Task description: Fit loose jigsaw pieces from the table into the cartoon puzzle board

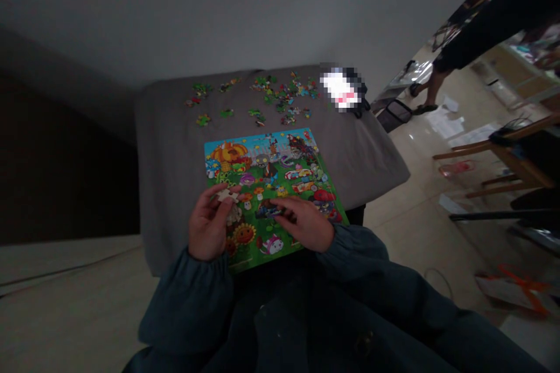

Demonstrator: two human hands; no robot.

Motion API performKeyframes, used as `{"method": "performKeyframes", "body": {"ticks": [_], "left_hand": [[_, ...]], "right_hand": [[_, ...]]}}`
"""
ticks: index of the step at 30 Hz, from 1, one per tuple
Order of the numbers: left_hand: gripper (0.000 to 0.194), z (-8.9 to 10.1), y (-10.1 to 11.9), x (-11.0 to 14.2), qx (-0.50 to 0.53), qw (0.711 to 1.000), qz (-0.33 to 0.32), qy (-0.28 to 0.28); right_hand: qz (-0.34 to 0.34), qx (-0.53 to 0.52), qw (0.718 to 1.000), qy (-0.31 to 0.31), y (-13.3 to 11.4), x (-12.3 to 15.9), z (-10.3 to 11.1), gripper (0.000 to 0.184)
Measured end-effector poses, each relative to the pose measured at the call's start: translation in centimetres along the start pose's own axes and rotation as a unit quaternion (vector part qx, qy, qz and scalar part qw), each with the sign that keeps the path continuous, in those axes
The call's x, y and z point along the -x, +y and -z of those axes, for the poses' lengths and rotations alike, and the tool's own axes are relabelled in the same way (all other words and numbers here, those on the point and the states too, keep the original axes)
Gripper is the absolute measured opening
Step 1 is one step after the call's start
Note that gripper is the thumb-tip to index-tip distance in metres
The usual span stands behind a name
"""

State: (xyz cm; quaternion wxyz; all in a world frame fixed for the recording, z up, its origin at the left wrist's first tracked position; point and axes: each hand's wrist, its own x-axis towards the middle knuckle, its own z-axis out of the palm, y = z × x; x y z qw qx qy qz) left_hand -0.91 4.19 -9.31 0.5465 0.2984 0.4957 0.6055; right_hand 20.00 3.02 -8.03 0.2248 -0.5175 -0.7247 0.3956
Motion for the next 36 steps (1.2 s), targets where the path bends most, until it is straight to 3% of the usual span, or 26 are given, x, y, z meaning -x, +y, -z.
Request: {"method": "performKeyframes", "body": {"ticks": [6,12,16,20,25,31,36], "left_hand": [[0.047,0.4,-0.4,-0.1,0.011,1.000,0.005,-0.007],[0.048,0.5,-0.5,-0.2,0.017,1.000,0.003,-0.015],[0.050,0.2,-0.1,-0.1,0.022,1.000,0.008,-0.009],[0.050,0.0,0.2,0.0,0.026,1.000,0.014,-0.004],[0.051,0.1,0.4,-0.1,0.037,0.999,0.026,-0.002],[0.051,0.4,0.3,-0.2,0.036,0.999,0.036,0.001],[0.048,0.5,0.1,-0.3,0.033,0.999,0.025,-0.006]], "right_hand": [[0.036,0.025,0.999,0.006,-0.9,0.3,1.1,0.023],[0.023,-0.023,0.997,0.068,-0.6,1.3,5.8,0.013],[-0.012,-0.043,0.997,0.066,0.7,0.3,8.5,0.014],[0.004,-0.005,0.999,0.052,1.4,-1.7,9.7,0.023],[0.040,0.018,0.998,0.044,1.5,-2.4,9.0,0.023],[0.134,0.109,0.984,-0.038,1.0,-1.7,5.7,0.008],[0.124,0.139,0.978,-0.097,0.9,-1.0,4.4,0.010]]}}
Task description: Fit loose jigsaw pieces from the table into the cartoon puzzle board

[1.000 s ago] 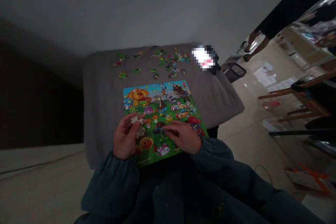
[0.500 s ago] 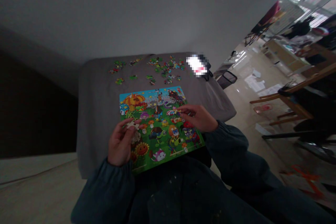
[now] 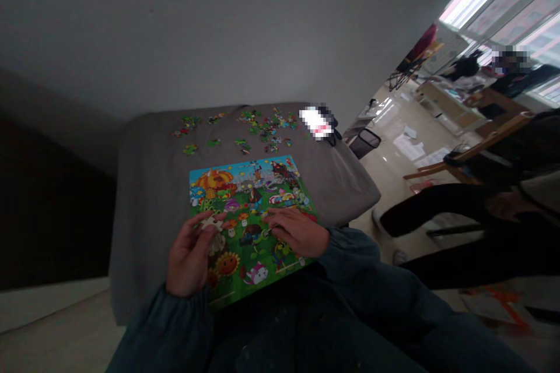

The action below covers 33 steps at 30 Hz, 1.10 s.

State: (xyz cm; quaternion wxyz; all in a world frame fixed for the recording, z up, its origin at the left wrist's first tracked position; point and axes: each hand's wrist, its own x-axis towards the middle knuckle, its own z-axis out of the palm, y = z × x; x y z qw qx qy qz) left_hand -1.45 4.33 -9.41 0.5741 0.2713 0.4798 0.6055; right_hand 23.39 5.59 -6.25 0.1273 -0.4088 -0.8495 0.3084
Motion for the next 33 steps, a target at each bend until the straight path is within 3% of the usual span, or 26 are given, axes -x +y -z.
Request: {"method": "performKeyframes", "body": {"ticks": [7,16,23,33], "left_hand": [[0.047,0.1,-0.2,0.0,-0.009,1.000,-0.009,-0.010],[0.046,0.0,-0.1,0.0,-0.005,1.000,-0.008,-0.017],[0.046,-0.2,0.1,0.2,-0.022,1.000,-0.010,-0.011],[0.046,-0.3,0.2,0.2,-0.036,0.999,-0.011,-0.006]], "right_hand": [[0.008,-0.010,1.000,0.016,0.8,0.3,-0.6,0.010],[0.002,-0.035,0.995,0.089,0.9,1.6,1.3,0.008],[0.025,0.016,0.999,0.012,0.2,1.2,-0.4,0.009],[-0.004,0.050,0.999,0.013,-0.4,0.7,-0.8,0.012]]}}
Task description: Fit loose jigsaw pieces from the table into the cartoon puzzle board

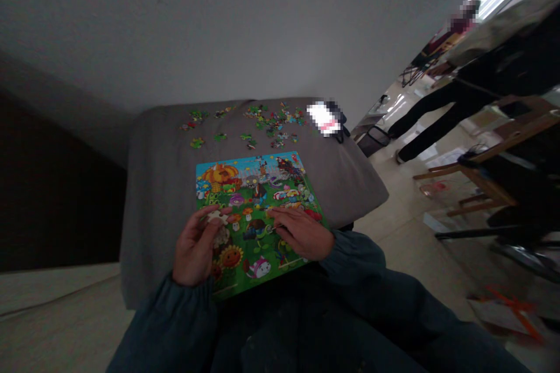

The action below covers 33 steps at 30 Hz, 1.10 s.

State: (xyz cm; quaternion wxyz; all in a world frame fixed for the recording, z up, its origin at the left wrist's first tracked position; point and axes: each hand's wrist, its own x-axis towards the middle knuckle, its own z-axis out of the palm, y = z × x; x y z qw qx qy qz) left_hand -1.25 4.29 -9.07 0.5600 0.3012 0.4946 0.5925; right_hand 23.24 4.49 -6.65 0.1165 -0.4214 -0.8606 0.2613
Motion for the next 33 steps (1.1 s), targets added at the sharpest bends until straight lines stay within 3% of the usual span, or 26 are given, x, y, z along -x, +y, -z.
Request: {"method": "performKeyframes", "body": {"ticks": [20,27,33], "left_hand": [[0.045,0.1,-0.2,0.0,-0.017,1.000,-0.007,-0.003],[0.045,0.2,-0.2,0.0,-0.007,1.000,-0.001,-0.002],[0.044,0.3,-0.4,-0.1,-0.022,1.000,-0.009,-0.011]], "right_hand": [[-0.010,0.013,1.000,0.011,-0.4,0.3,-0.1,0.013],[0.004,0.002,0.999,0.047,0.1,2.4,1.8,0.014],[-0.033,0.026,0.998,0.049,1.5,3.5,2.2,0.016]]}}
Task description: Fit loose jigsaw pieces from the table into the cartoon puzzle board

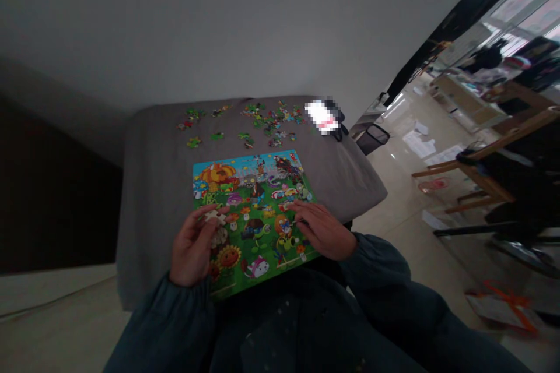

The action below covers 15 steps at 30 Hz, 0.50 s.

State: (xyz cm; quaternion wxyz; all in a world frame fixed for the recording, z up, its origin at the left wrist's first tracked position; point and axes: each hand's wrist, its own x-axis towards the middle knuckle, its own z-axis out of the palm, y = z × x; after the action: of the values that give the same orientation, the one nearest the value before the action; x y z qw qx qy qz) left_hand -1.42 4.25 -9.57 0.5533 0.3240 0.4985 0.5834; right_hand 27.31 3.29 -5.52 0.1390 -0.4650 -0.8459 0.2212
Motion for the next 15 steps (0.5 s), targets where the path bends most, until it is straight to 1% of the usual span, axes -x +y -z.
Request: {"method": "performKeyframes", "body": {"ticks": [3,6,10,15], "left_hand": [[0.044,-0.06,0.00,0.01,0.008,1.000,0.001,0.005],[0.044,-0.15,0.09,0.04,0.017,1.000,0.007,0.010],[0.043,-0.14,0.17,0.06,0.026,1.000,0.013,0.010],[0.041,-0.14,0.11,0.07,0.019,1.000,0.006,0.011]], "right_hand": [[0.001,-0.003,1.000,-0.003,0.22,0.08,-0.58,0.017],[-0.012,-0.008,1.000,-0.006,0.22,0.16,-0.96,0.017],[-0.019,-0.012,1.000,-0.006,0.16,0.30,-1.02,0.015],[-0.019,-0.018,1.000,-0.010,0.21,0.39,-1.00,0.016]]}}
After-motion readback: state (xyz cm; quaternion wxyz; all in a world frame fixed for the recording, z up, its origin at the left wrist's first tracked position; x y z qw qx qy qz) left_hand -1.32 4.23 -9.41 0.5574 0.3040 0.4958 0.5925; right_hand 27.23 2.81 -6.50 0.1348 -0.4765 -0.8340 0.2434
